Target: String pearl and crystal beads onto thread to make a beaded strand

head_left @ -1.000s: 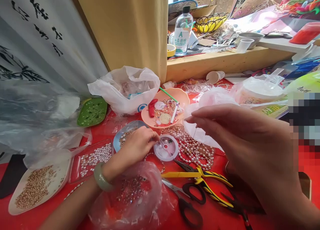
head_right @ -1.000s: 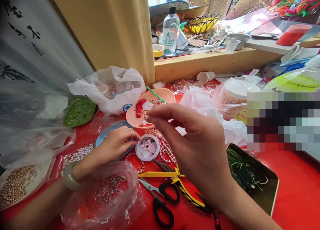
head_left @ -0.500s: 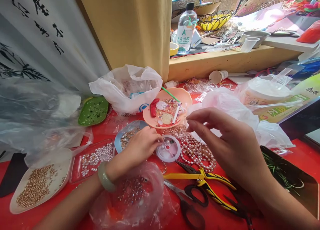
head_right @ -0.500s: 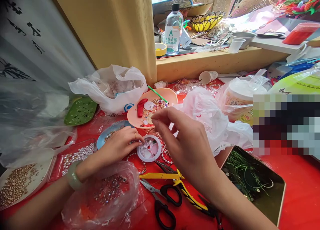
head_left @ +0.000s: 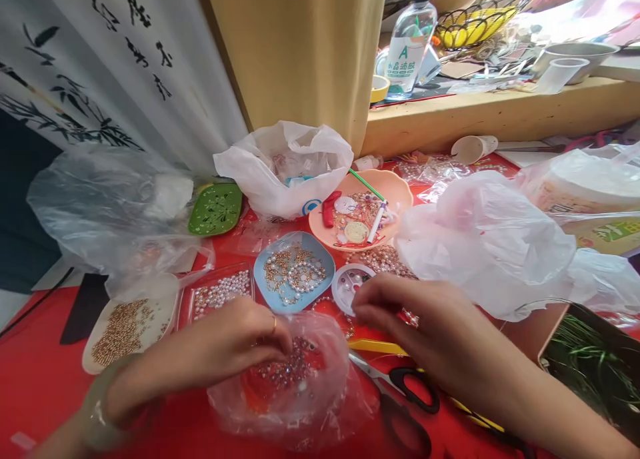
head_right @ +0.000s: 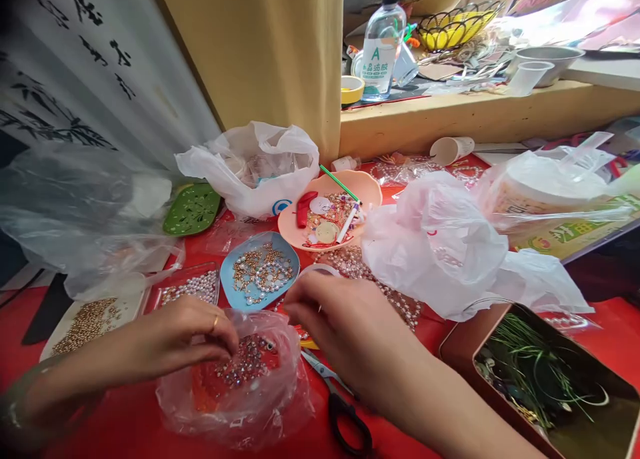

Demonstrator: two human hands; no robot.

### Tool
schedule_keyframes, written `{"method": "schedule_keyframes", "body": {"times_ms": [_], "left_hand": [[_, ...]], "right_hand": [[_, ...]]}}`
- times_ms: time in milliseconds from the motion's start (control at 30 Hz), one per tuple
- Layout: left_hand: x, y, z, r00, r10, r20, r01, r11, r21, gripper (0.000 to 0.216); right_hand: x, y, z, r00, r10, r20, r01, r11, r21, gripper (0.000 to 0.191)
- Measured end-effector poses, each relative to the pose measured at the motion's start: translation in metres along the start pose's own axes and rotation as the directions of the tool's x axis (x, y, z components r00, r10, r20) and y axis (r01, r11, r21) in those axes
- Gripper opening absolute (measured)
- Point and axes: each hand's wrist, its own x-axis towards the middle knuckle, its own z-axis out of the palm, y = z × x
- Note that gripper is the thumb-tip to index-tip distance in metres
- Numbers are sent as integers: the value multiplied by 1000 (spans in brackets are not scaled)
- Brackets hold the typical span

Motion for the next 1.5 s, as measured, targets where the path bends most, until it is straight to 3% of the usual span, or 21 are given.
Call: {"method": "schedule_keyframes", "body": {"times_ms": [100, 167, 267, 333, 500, 633, 900, 1033, 1133, 1200, 1233, 1300, 1367, 1433, 1500], "left_hand": [[-2, -1, 14, 995, 61, -80, -55, 995, 84, 20], [5, 1, 19, 974, 118, -192, -100, 990, 104, 20], [26, 6, 21, 882, 204, -425, -146, 975, 166, 16], [46, 7, 21, 862, 198, -466, -82, 963, 257, 16], [90, 6, 25, 914, 76, -398, 152, 846, 511, 18], [101, 5, 27, 953, 54, -297, 138, 798, 586, 20], [107, 11, 24, 977, 87, -195, 66, 744, 665, 18], [107, 15, 24, 974, 79, -212, 82, 749, 657, 17], [102, 18, 17, 932, 5, -363, 167, 882, 440, 14], [97, 19, 10, 892, -85, -445, 141, 985, 94, 12], [94, 19, 7, 879, -139, -455, 92, 988, -124, 10], [89, 17, 2, 880, -245, -407, -15, 843, -538, 9], [85, 14, 1, 892, -314, -324, -83, 591, -802, 12], [84, 12, 2, 904, -342, -256, -118, 374, -920, 13], [85, 10, 5, 917, -335, -219, -141, 241, -960, 15]], "right_hand": [[1, 2, 8, 989, 35, 144, -29, 998, -47, 14], [2, 5, 8, 992, 95, 82, -88, 992, -88, 14], [4, 10, 2, 987, 155, -44, -157, 986, -60, 12], [5, 12, -1, 984, 159, -84, -163, 986, -40, 12], [7, 15, -2, 985, 118, -129, -129, 989, -78, 12], [7, 15, -4, 979, 120, -164, -136, 986, -91, 11], [5, 16, -8, 977, 116, -179, -134, 987, -89, 11], [4, 15, -8, 977, 100, -188, -116, 990, -75, 11], [5, 14, -8, 976, 95, -199, -105, 993, -44, 11], [5, 13, -7, 974, 90, -208, -96, 995, -19, 11], [5, 13, -7, 973, 86, -214, -90, 996, -7, 11], [4, 13, -5, 972, 72, -222, -70, 997, 18, 11], [4, 12, -3, 972, 61, -228, -53, 998, 41, 11], [4, 11, -1, 970, 59, -235, -47, 997, 56, 11], [4, 11, 1, 968, 67, -243, -57, 997, 51, 12]]}}
